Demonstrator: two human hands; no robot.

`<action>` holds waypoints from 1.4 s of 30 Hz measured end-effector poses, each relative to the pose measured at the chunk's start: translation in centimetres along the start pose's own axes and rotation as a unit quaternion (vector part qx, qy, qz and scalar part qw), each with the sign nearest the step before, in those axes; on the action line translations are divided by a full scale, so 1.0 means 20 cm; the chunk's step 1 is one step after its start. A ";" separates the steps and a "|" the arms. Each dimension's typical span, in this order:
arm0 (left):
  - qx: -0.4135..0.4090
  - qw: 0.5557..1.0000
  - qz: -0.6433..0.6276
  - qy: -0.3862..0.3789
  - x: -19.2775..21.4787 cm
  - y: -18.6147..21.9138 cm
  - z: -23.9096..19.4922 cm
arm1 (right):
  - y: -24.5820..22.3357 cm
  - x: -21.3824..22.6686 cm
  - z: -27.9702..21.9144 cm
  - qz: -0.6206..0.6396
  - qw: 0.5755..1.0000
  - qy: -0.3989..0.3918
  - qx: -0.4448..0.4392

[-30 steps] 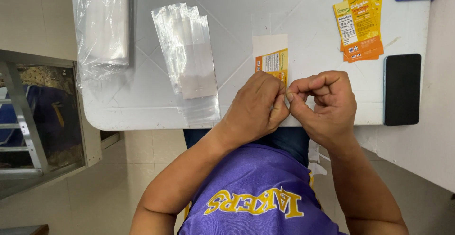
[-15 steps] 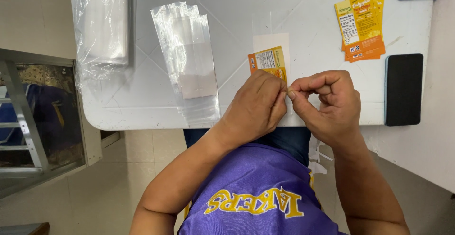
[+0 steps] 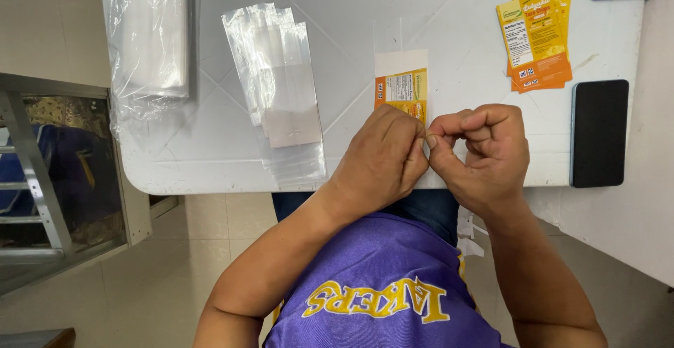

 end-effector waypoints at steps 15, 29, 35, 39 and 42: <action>0.260 0.846 -0.462 -0.064 0.11 -0.02 -0.03 | 0.10 0.06 0.04 0.047 0.998 0.009 -0.039; 0.278 0.872 -0.395 -0.081 0.23 0.06 -0.02 | -0.17 0.10 0.06 -0.144 0.981 0.120 -0.045; 0.272 0.887 -0.370 -0.054 0.25 0.05 -0.04 | -0.02 0.26 0.07 0.106 0.966 0.191 -0.137; 0.260 0.925 -0.268 -0.074 0.24 0.09 0.00 | -0.06 0.12 0.00 0.032 0.994 -0.012 -0.105; 0.215 0.926 -0.308 -0.044 0.19 0.06 -0.02 | -0.10 -0.06 0.02 0.020 0.995 0.011 -0.100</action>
Point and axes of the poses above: each hand's wrist, its own z-axis towards the middle knuckle, its own x-axis out of the back of the hand, y = z × x, the point moved 1 cm from there along z, towards the middle knuckle, and after that the axes turned 4 degrees about z, right-handed, at the moved point
